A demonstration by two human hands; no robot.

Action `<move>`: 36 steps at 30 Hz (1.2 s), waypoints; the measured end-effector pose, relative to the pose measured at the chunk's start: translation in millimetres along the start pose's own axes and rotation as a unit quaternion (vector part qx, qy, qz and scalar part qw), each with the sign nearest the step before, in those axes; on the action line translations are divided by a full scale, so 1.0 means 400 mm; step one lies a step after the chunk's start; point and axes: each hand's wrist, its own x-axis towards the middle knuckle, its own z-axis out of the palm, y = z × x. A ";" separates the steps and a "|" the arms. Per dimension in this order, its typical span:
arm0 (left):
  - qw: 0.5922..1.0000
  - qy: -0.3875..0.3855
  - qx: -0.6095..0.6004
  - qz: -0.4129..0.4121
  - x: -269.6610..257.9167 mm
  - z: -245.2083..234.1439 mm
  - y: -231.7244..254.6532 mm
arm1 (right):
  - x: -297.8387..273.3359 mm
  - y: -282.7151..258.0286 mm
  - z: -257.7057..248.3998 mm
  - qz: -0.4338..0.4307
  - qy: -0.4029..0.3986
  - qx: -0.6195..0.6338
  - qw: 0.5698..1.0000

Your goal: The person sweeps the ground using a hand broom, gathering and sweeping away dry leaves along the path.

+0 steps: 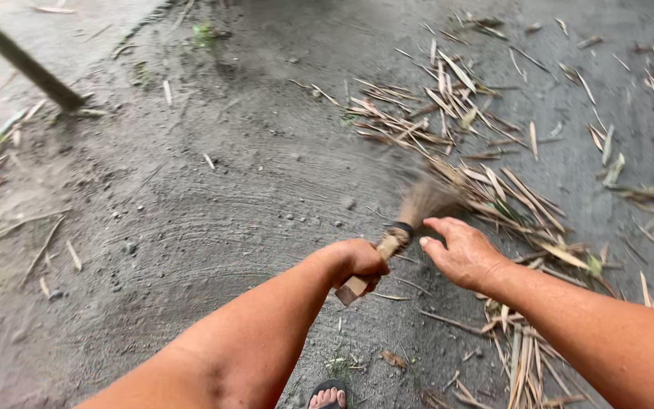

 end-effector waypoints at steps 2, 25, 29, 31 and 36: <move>0.999 -0.047 0.005 0.024 -0.051 -0.012 0.017 | 0.045 -0.033 -0.027 -0.072 0.035 0.007 0.997; 0.937 0.199 -0.258 -0.131 -0.303 0.075 -0.225 | 0.079 -0.027 0.060 -0.044 0.004 0.050 0.998; 0.983 0.123 0.133 -0.003 -0.215 0.241 -0.194 | 0.082 0.042 0.028 -0.078 0.048 0.050 0.995; 0.996 0.065 0.053 -0.032 -0.222 0.251 -0.142 | 0.082 0.090 -0.004 -0.063 0.048 0.053 0.995; 0.989 -0.044 -0.143 -0.007 -0.293 0.187 -0.008 | 0.073 0.187 -0.060 -0.061 0.074 0.046 0.994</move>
